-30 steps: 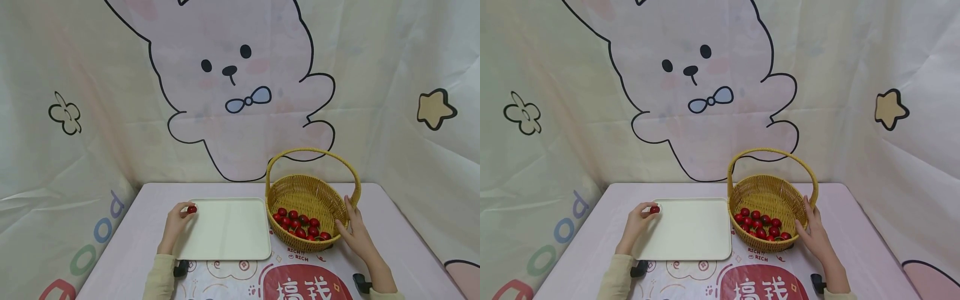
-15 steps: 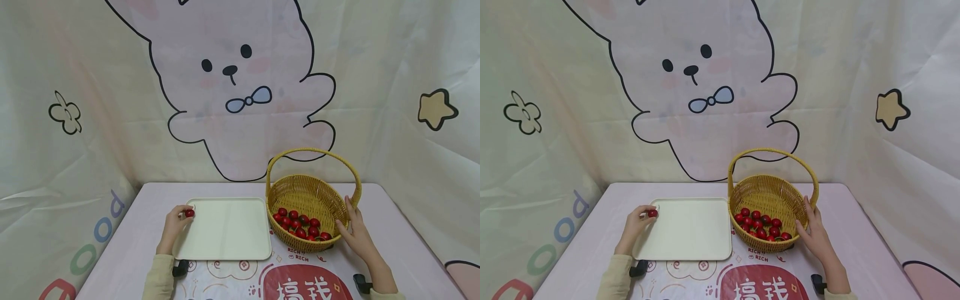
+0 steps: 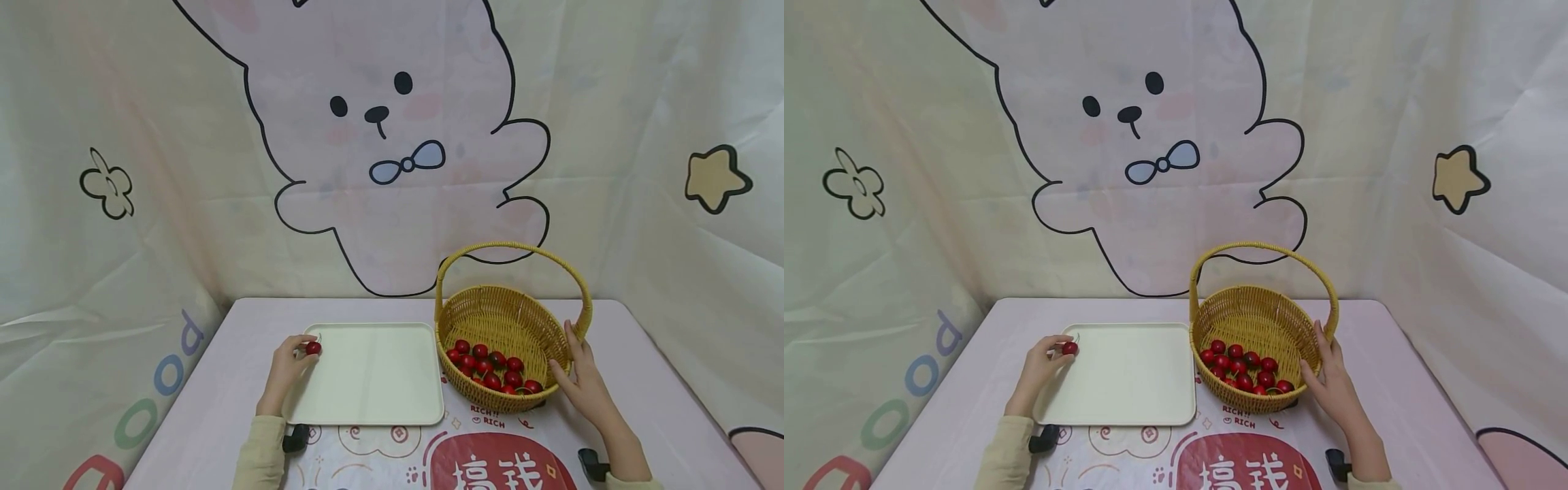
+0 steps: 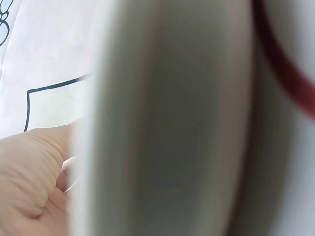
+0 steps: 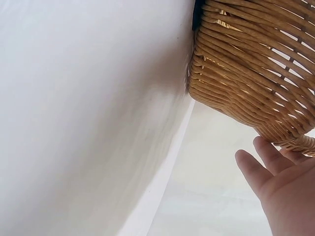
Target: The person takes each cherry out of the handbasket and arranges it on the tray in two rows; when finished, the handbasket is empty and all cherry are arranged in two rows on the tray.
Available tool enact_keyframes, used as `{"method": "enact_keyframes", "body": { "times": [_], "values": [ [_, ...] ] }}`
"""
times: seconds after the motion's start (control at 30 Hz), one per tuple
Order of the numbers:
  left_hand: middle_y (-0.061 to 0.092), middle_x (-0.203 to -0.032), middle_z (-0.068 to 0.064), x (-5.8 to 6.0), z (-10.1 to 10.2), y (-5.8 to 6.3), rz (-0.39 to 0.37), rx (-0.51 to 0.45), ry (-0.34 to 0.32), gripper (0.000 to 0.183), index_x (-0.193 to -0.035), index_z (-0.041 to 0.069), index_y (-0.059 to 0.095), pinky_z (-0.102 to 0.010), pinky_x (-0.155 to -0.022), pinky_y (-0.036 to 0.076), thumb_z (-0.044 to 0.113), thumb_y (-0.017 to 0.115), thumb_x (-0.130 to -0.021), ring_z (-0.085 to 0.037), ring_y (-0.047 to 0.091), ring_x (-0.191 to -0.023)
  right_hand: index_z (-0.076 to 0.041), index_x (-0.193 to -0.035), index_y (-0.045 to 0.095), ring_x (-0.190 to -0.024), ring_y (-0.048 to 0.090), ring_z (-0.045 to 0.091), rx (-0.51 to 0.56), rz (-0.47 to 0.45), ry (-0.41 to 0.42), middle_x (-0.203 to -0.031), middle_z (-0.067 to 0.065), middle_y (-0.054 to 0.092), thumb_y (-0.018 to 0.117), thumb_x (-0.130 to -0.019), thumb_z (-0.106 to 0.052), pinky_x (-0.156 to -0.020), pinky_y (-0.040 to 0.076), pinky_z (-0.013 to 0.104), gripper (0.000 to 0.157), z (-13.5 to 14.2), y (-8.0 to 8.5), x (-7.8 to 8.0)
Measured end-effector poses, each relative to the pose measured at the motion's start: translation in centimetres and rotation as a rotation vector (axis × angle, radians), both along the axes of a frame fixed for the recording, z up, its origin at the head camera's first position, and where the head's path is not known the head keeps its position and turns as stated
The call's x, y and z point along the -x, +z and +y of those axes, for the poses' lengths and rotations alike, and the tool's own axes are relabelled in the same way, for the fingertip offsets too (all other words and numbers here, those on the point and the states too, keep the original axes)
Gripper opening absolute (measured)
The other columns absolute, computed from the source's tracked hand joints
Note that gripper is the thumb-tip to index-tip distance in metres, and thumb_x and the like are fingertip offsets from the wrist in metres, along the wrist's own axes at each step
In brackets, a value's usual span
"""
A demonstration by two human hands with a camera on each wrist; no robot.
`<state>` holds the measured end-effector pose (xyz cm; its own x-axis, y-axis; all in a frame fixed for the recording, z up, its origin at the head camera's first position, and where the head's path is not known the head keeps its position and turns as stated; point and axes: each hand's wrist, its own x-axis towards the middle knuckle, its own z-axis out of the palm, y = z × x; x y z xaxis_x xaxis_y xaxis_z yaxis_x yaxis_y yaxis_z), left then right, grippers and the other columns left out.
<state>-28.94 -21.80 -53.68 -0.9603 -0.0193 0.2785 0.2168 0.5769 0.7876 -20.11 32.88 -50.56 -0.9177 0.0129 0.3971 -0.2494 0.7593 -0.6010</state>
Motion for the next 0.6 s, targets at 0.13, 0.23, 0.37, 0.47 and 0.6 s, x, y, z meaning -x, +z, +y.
{"method": "enact_keyframes", "body": {
  "times": [0.13,0.23,0.37,0.47,0.6],
  "values": [
    [0.061,-0.108,-0.016,0.0,0.1,0.0,0.004,0.003,0.0,0.036,-0.109,0.006,0.066,-0.043,-0.081,0.045,0.001,0.075,-0.074,-0.028,0.058,-0.093,-0.023,-0.15,0.004,-0.115,0.033,0.062,0.005,0.002,0.004,-0.145,0.034,0.013,0.057,-0.089,-0.011,-0.078,0.03,0.077,0.082,0.0,0.1,0.0],
    [0.061,-0.107,-0.015,-0.1,0.2,0.1,-0.001,0.005,0.003,0.036,-0.109,0.006,0.066,-0.043,-0.082,0.045,0.002,0.075,-0.074,-0.028,0.058,-0.093,-0.023,-0.15,0.004,-0.116,0.032,0.062,0.01,0.001,0.006,-0.146,0.033,0.012,0.057,-0.089,-0.01,-0.079,0.029,0.077,0.082,0.0,0.1,0.0],
    [0.061,-0.108,-0.015,-0.3,0.2,0.3,0.017,0.016,0.003,0.035,-0.108,0.006,0.066,-0.044,-0.081,0.045,0.001,0.074,-0.075,-0.029,0.057,-0.094,-0.022,-0.15,0.005,-0.117,0.032,0.062,0.015,0.001,0.009,-0.147,0.031,0.011,0.058,-0.089,-0.01,-0.079,0.029,0.077,0.082,0.0,0.1,0.0],
    [0.061,-0.108,-0.016,-0.5,0.3,0.6,0.052,0.035,0.006,0.035,-0.107,0.005,0.066,-0.047,-0.081,0.046,0.001,0.075,-0.074,-0.031,0.056,-0.096,-0.022,-0.15,0.005,-0.117,0.032,0.062,0.015,0.002,0.009,-0.147,0.031,0.011,0.058,-0.089,-0.01,-0.078,0.029,0.077,0.082,0.0,0.1,0.0],
    [0.061,-0.107,-0.017,-0.6,0.4,1.0,0.079,0.046,0.007,0.033,-0.106,0.004,0.066,-0.051,-0.083,0.046,0.003,0.075,-0.074,-0.034,0.056,-0.1,-0.021,-0.15,0.006,-0.117,0.032,0.062,0.009,0.002,0.004,-0.147,0.031,0.011,0.058,-0.089,-0.01,-0.079,0.03,0.077,0.082,0.0,0.0,0.0]
  ]
}}
